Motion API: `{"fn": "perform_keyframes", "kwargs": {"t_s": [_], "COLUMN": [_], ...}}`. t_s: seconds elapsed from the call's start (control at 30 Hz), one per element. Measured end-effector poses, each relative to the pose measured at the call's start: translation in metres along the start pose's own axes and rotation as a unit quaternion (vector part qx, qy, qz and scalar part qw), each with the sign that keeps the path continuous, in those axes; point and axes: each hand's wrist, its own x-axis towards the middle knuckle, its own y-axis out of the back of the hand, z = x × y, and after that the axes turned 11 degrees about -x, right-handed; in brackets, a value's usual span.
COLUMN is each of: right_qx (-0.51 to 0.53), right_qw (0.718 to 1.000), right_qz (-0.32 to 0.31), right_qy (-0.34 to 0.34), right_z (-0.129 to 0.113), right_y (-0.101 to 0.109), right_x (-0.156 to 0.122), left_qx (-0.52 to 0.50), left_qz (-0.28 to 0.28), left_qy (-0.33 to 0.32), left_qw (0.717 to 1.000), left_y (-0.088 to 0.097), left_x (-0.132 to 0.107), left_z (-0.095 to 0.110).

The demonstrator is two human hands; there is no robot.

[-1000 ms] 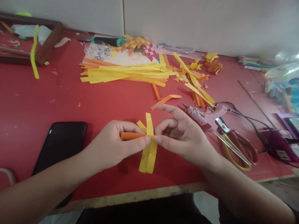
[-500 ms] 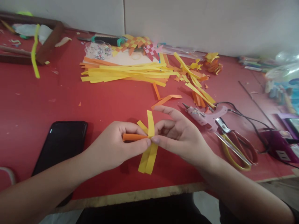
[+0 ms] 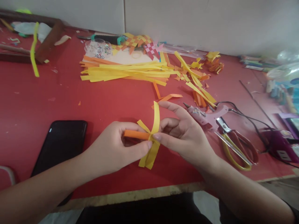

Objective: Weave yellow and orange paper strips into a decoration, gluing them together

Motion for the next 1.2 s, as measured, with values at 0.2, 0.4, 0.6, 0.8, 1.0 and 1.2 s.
{"fn": "perform_keyframes", "kwargs": {"t_s": [0.2,0.4,0.6,0.8,1.0,1.2], "right_qx": [-0.024,-0.066,-0.169,-0.291,-0.347,-0.368], "right_qw": [1.000,0.993,0.956,0.878,0.842,0.760], "right_qz": [0.002,0.048,0.092,0.054,0.113,0.126], "right_qy": [0.019,0.083,0.221,0.377,0.398,0.520], "right_z": [0.003,0.005,0.008,0.014,0.016,0.018], "right_y": [-0.001,-0.005,-0.001,0.003,-0.002,0.005], "right_x": [-0.001,-0.005,-0.011,-0.016,-0.014,-0.006], "left_qx": [0.015,0.039,0.012,-0.028,-0.032,-0.032], "left_qz": [0.016,0.022,0.025,0.013,0.025,0.033], "left_qy": [-0.008,0.032,0.055,0.036,0.015,-0.019], "left_qw": [1.000,0.999,0.998,0.999,0.999,0.999], "left_y": [-0.001,0.005,0.006,0.006,0.005,0.004], "left_x": [0.001,0.002,0.004,0.005,0.002,0.002], "left_z": [0.000,-0.005,-0.007,-0.004,-0.004,-0.002]}}
